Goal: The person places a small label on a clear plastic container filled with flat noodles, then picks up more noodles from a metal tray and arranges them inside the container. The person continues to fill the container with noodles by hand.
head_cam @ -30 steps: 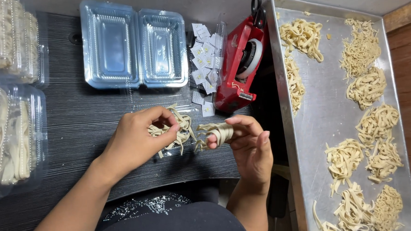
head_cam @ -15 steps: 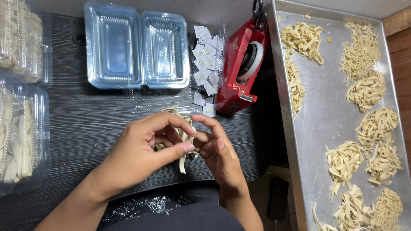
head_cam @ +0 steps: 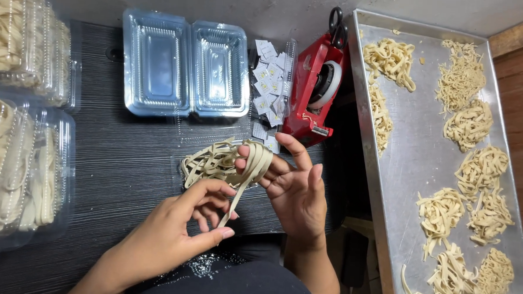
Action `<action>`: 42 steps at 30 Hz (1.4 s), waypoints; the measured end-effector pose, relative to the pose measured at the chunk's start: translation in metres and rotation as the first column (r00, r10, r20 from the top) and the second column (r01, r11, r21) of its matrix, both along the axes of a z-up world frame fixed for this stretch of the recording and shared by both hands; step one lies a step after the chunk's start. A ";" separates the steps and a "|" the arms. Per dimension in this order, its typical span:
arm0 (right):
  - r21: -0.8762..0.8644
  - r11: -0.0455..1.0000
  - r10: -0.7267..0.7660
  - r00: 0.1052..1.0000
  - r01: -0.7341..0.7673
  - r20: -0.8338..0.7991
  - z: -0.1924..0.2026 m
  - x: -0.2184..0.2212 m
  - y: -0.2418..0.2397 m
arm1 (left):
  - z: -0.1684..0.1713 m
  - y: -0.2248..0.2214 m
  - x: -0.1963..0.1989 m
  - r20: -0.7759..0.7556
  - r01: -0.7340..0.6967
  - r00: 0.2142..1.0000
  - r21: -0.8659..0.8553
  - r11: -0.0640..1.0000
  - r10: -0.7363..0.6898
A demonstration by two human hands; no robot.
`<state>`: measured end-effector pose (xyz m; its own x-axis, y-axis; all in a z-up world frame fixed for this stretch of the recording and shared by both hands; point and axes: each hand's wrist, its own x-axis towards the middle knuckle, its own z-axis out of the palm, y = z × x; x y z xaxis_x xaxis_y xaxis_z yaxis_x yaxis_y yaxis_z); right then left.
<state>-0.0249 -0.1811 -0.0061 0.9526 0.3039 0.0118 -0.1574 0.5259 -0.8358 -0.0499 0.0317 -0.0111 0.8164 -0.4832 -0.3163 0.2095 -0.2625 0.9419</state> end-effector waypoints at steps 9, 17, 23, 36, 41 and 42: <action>-0.084 0.996 0.014 0.993 -0.004 0.115 0.021 -0.009 0.007 | -0.013 -0.022 0.008 0.393 -0.137 0.904 -0.103 0.985 0.167; -0.012 0.999 0.041 0.973 -0.039 0.228 0.036 -0.013 -0.016 | -0.029 -0.028 0.001 0.378 -0.108 0.904 -0.251 0.962 0.200; 0.027 0.999 -0.031 0.940 0.024 0.338 0.036 -0.021 -0.040 | -0.053 -0.022 -0.006 0.357 -0.071 0.931 -0.042 0.997 0.082; 0.062 0.969 -0.244 0.898 0.238 0.365 0.034 -0.040 -0.071 | -0.085 0.008 0.044 0.857 -0.377 0.429 0.459 0.805 -0.287; 0.078 0.972 -0.236 0.907 0.223 0.349 0.027 -0.041 -0.068 | -0.081 0.007 0.053 0.883 -0.412 0.298 0.461 0.786 -0.362; 0.060 0.974 -0.227 0.912 0.220 0.343 0.025 -0.040 -0.066 | -0.077 0.007 0.052 0.895 -0.333 0.370 0.378 0.864 -0.249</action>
